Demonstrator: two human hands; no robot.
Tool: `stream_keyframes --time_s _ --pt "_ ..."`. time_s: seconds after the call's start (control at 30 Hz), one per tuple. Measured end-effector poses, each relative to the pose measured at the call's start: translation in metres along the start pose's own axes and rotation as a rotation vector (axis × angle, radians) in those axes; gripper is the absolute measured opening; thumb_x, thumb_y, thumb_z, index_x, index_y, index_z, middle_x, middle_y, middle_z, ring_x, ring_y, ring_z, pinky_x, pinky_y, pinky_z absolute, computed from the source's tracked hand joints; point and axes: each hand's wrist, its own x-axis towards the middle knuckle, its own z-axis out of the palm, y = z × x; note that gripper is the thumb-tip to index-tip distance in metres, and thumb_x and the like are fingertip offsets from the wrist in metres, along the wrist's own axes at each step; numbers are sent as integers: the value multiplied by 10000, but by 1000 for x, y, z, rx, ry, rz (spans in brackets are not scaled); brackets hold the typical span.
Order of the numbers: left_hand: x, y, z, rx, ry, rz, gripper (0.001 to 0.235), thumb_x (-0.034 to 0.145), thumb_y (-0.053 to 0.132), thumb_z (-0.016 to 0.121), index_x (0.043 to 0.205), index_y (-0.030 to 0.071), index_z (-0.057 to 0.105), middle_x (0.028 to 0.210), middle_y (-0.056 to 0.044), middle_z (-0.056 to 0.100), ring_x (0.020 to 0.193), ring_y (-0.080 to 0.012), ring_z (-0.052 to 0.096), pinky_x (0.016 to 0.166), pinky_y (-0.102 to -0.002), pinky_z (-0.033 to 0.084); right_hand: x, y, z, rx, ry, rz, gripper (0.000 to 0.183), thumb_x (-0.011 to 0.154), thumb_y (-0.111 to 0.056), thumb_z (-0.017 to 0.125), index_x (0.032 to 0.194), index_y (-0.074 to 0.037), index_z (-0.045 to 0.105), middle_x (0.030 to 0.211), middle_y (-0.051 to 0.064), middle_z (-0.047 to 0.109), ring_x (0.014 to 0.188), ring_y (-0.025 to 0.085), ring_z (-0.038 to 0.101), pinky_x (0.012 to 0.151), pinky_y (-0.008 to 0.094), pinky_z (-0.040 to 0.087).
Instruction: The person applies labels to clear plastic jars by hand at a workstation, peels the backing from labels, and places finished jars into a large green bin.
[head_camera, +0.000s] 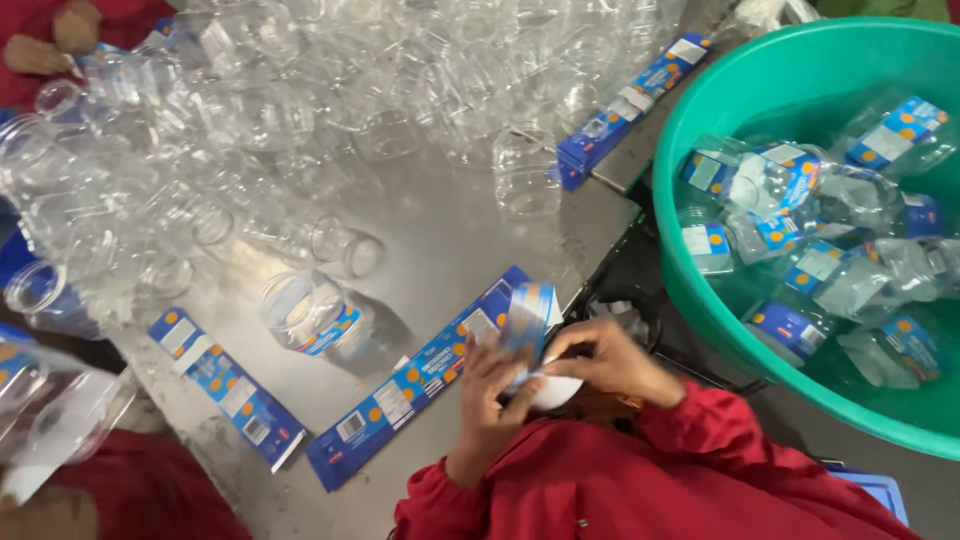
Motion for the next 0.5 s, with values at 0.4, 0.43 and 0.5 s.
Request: stream_keyframes --time_s 0.4,0.43,0.5 --pt "23 1 10 296 -221 -287 105 858 72 644 762 58 684 775 -107 694 831 -315 666 1247 -585 195 13 53 18 -557 108 -254 180 854 -132 726 1003 -36 755 896 122 745 803 309 728 708 397 588" --pt "29 1 12 216 -220 -327 79 857 77 650 812 53 712 791 -98 710 806 -295 676 1237 -591 177 17 61 12 -559 119 -249 180 854 -132 726 1003 -36 755 896 122 745 803 309 728 708 397 588" --pt "44 1 17 131 -230 -367 90 855 83 657 863 49 739 808 -89 726 780 -275 685 1228 -596 160 27 70 -4 317 356 -57 197 1011 -119 625 988 -2 781 956 168 779 888 352 726 820 420 610"
